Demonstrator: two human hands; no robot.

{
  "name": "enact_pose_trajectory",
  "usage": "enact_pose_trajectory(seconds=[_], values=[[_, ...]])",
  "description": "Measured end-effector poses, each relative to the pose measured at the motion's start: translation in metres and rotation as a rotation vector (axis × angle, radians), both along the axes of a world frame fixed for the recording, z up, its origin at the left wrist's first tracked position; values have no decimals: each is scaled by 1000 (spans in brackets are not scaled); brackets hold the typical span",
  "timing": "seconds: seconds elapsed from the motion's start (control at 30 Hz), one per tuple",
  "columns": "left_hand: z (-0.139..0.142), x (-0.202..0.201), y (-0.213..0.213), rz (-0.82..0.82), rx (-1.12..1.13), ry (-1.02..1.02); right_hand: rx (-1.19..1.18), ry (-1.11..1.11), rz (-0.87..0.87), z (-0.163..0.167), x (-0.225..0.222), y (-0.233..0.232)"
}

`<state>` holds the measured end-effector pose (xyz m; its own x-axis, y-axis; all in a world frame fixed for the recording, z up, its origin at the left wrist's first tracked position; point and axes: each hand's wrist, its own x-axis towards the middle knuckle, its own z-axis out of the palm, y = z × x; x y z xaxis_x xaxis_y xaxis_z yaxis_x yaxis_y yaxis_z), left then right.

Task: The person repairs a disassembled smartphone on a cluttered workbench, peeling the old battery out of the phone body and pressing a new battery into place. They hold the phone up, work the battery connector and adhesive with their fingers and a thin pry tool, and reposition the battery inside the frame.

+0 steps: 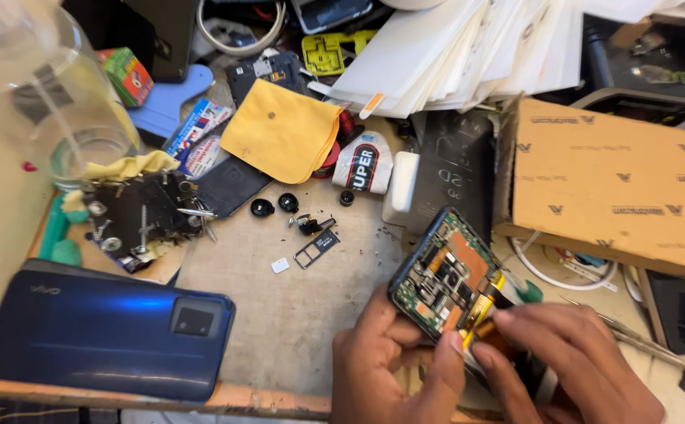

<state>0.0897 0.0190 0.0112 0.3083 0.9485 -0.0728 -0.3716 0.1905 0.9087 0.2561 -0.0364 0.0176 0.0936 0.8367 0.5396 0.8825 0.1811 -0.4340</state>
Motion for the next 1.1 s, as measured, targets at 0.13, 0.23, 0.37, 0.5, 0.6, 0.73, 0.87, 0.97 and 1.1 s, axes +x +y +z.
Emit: enact_pose_trajectory(seconds=[0.13,0.23,0.37,0.5,0.6,0.73,0.87,0.97,1.1], values=[[-2,4,-4,-6,-44,-78,-22,-101,69,-2,15,-2],[-3,3,-9,-51,-99,-91,-30,-156,153,-6,24,-9],[-9,2,-12,-121,-104,-51,17,-149,123,-17,28,-18],[-16,4,-13,-132,-86,-16,10,-211,100,-17,29,-20],[-18,6,-16,-108,-57,-24,3,-219,41,-14,18,-20],[-19,9,-19,-59,-7,-36,34,-211,8,-14,13,-17],[-20,8,-19,-57,37,19,-14,-294,158,-16,33,-21],[-19,6,-19,-47,52,71,-20,-310,124,-22,39,-29],[-14,4,-18,-12,81,67,-44,-333,193,-17,38,-26]])
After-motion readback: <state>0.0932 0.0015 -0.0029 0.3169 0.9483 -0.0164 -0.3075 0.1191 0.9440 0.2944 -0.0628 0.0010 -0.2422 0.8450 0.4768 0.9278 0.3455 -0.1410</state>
